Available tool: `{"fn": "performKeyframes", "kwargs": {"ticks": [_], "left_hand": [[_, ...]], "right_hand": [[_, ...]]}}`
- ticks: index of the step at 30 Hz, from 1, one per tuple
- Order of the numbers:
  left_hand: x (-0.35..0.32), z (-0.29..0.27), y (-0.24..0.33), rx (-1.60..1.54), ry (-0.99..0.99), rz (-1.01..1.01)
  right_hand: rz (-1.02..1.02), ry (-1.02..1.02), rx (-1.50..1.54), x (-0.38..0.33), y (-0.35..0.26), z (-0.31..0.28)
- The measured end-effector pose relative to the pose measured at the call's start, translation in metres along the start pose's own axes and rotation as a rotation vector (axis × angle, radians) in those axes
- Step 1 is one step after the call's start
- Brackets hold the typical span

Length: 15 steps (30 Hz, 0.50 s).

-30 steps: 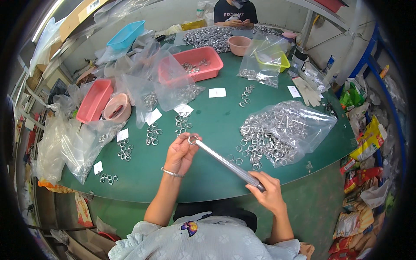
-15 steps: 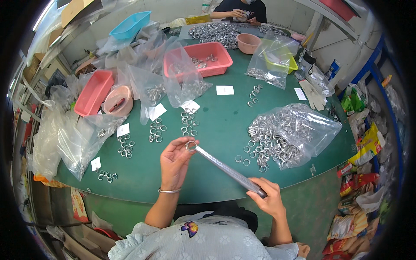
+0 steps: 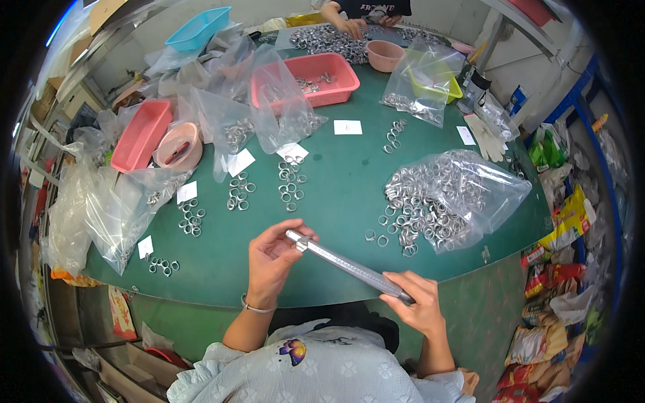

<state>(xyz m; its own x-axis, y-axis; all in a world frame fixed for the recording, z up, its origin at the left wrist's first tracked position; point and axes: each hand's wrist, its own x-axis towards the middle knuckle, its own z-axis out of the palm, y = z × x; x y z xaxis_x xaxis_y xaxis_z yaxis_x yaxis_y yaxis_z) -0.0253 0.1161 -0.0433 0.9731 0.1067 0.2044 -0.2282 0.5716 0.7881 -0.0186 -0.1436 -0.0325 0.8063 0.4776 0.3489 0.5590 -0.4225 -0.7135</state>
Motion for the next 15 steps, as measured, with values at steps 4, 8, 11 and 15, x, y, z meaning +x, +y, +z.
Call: {"fn": "performKeyframes", "kwargs": {"ticks": [4,8,11,15], "left_hand": [[-0.004,0.002,0.0,-0.013,-0.043,0.024],[-0.008,0.004,-0.002,0.035,-0.001,-0.039],[-0.008,0.003,-0.005,0.052,0.038,-0.044],[-0.005,0.002,-0.003,0.03,0.135,-0.073]], "right_hand": [[-0.037,0.012,-0.014,0.001,-0.007,-0.001],[-0.043,0.032,-0.039,0.001,-0.008,-0.002],[-0.029,0.024,-0.05,-0.001,-0.01,-0.002],[-0.011,0.024,-0.062,-0.002,-0.011,-0.002]]}}
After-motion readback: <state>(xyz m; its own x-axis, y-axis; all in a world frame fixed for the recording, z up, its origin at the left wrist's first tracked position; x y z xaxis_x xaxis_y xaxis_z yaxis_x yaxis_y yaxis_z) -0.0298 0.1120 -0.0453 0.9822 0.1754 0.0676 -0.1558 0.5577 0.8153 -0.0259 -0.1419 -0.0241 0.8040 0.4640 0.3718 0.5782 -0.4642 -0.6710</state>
